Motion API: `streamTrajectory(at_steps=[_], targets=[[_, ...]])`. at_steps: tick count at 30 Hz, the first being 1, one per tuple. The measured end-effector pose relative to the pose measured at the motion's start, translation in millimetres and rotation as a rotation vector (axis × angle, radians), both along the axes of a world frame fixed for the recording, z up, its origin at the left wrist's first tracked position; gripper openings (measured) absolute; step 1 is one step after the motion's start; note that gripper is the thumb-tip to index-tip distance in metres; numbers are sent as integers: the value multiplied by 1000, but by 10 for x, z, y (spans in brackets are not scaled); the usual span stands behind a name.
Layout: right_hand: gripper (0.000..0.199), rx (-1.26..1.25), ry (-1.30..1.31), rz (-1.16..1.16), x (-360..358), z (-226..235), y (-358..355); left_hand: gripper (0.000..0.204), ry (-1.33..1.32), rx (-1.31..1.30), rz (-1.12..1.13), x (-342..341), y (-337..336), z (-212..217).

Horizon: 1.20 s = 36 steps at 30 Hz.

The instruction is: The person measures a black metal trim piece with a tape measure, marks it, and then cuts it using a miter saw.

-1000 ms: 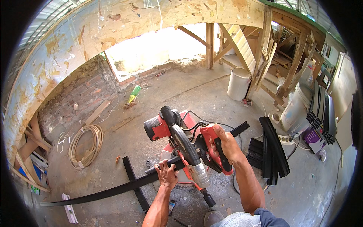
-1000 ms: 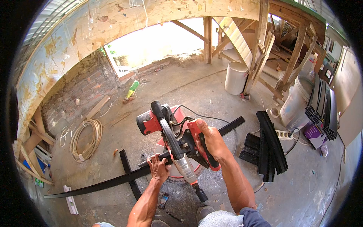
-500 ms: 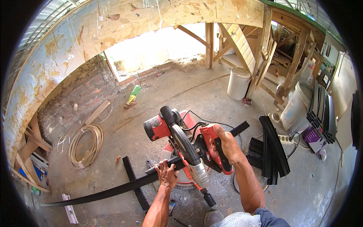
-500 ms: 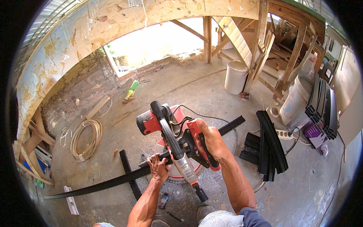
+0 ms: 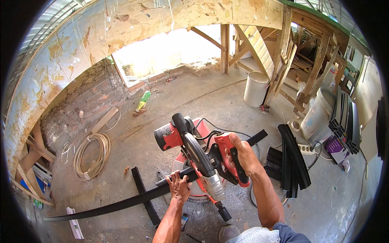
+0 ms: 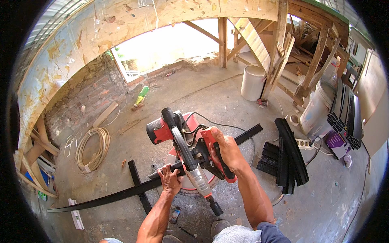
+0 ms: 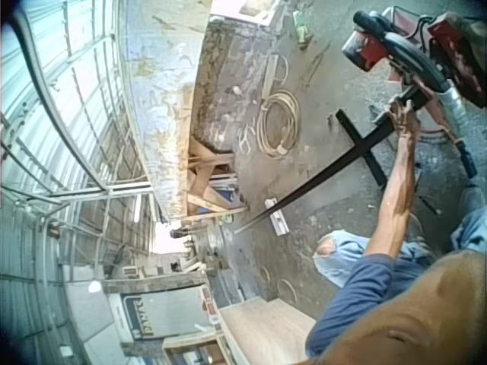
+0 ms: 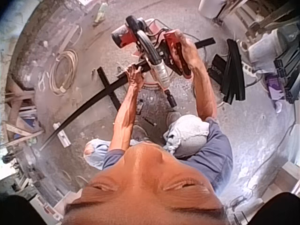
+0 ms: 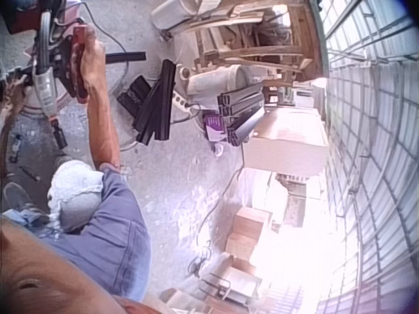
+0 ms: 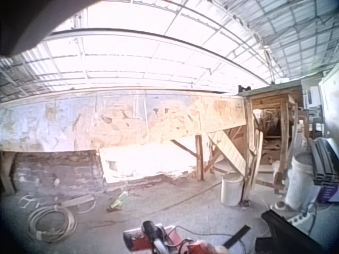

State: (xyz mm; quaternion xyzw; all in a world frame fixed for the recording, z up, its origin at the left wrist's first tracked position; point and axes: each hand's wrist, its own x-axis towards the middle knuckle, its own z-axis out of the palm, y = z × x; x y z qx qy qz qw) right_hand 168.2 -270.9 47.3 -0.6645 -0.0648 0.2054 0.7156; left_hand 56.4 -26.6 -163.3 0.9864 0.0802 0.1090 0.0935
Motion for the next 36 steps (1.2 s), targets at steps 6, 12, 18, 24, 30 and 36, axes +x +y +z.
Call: streamTrajectory(at_steps=[6,12,18,24,30,36], targets=[[70,-13,-17,-29,-5,-2,28,35,-7,-5,-2,8,-3,-13],[72,-8,-6,-36,-17,10,34,36,7,-6,-2,2,1,16],[71,4,0,-38,-11,-6,33,36,-41,2,-1,7,-14,8],[69,-2,2,-9,-15,16,1,36,-52,13,-1,5,-9,-3],[68,16,-8,-21,-5,-34,27,36,-44,-14,-5,-1,-21,29],[68,29,-3,-27,-55,63,39,36,-45,-19,-7,1,-1,5]])
